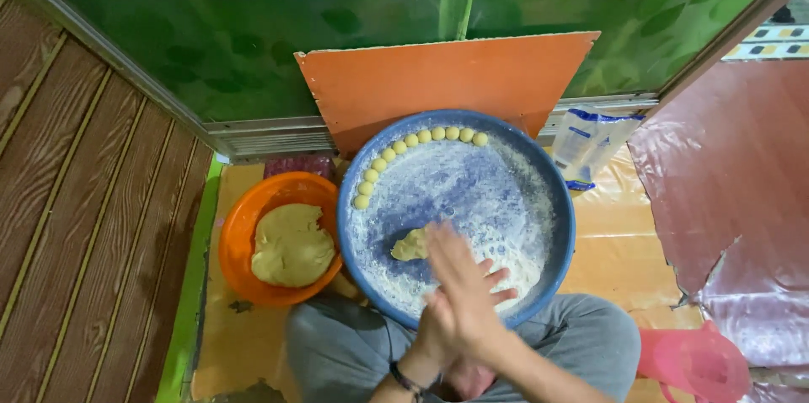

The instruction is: Rolling small pieces of dough into balls and then pressing an indentation into the center of each ball using a thumb.

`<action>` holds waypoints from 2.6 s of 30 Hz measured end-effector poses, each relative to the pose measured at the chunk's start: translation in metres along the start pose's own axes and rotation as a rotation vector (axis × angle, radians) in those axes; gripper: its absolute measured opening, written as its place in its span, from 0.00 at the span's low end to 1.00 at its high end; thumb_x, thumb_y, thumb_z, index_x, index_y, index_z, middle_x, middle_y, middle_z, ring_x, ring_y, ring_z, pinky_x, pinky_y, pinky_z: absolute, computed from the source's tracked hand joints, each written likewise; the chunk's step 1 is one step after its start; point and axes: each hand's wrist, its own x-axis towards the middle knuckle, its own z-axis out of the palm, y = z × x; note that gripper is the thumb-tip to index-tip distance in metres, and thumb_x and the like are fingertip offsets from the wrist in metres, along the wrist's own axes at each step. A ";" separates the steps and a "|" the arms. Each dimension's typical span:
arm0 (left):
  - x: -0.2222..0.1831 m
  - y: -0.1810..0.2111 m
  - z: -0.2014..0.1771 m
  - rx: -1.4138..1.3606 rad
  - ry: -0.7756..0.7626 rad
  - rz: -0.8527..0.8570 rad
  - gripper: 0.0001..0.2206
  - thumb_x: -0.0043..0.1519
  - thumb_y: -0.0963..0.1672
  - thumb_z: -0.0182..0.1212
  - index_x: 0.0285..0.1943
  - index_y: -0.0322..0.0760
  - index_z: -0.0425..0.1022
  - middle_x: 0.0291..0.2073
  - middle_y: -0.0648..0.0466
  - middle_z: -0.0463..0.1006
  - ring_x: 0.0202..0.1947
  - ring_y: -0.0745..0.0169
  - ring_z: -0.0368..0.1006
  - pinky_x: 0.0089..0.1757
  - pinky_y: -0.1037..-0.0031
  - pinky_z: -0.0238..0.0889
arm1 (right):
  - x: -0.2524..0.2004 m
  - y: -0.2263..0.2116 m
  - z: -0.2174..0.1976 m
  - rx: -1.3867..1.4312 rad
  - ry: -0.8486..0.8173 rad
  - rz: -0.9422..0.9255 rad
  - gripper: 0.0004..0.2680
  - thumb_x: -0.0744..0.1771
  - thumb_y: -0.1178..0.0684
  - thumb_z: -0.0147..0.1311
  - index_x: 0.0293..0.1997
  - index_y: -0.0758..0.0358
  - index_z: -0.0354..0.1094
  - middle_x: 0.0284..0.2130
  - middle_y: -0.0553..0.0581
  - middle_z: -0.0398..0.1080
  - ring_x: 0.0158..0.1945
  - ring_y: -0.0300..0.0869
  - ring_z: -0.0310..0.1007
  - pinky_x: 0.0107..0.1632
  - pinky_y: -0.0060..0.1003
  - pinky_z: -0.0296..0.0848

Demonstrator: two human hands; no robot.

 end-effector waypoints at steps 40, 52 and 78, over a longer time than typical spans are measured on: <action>0.008 0.005 -0.015 -0.696 0.242 -0.110 0.30 0.69 0.55 0.36 0.71 0.30 0.63 0.64 0.40 0.70 0.60 0.44 0.70 0.55 0.60 0.69 | -0.014 0.021 0.003 -0.056 -0.166 -0.098 0.30 0.72 0.31 0.18 0.74 0.66 0.50 0.74 0.66 0.51 0.78 0.58 0.41 0.77 0.57 0.37; 0.029 0.034 -0.004 -0.542 0.543 -0.203 0.22 0.69 0.53 0.51 0.60 0.33 0.76 0.56 0.40 0.80 0.57 0.42 0.76 0.57 0.56 0.69 | -0.002 0.031 -0.035 -0.092 0.271 0.086 0.19 0.65 0.61 0.62 0.63 0.54 0.73 0.44 0.44 0.71 0.46 0.40 0.69 0.44 0.32 0.73; -0.006 -0.025 -0.065 -0.315 0.578 -0.339 0.14 0.72 0.45 0.47 0.59 0.35 0.75 0.45 0.45 0.82 0.35 0.59 0.78 0.43 0.70 0.70 | -0.096 0.178 -0.039 -0.709 -0.173 0.188 0.06 0.65 0.52 0.61 0.45 0.46 0.74 0.39 0.50 0.73 0.44 0.45 0.68 0.42 0.37 0.67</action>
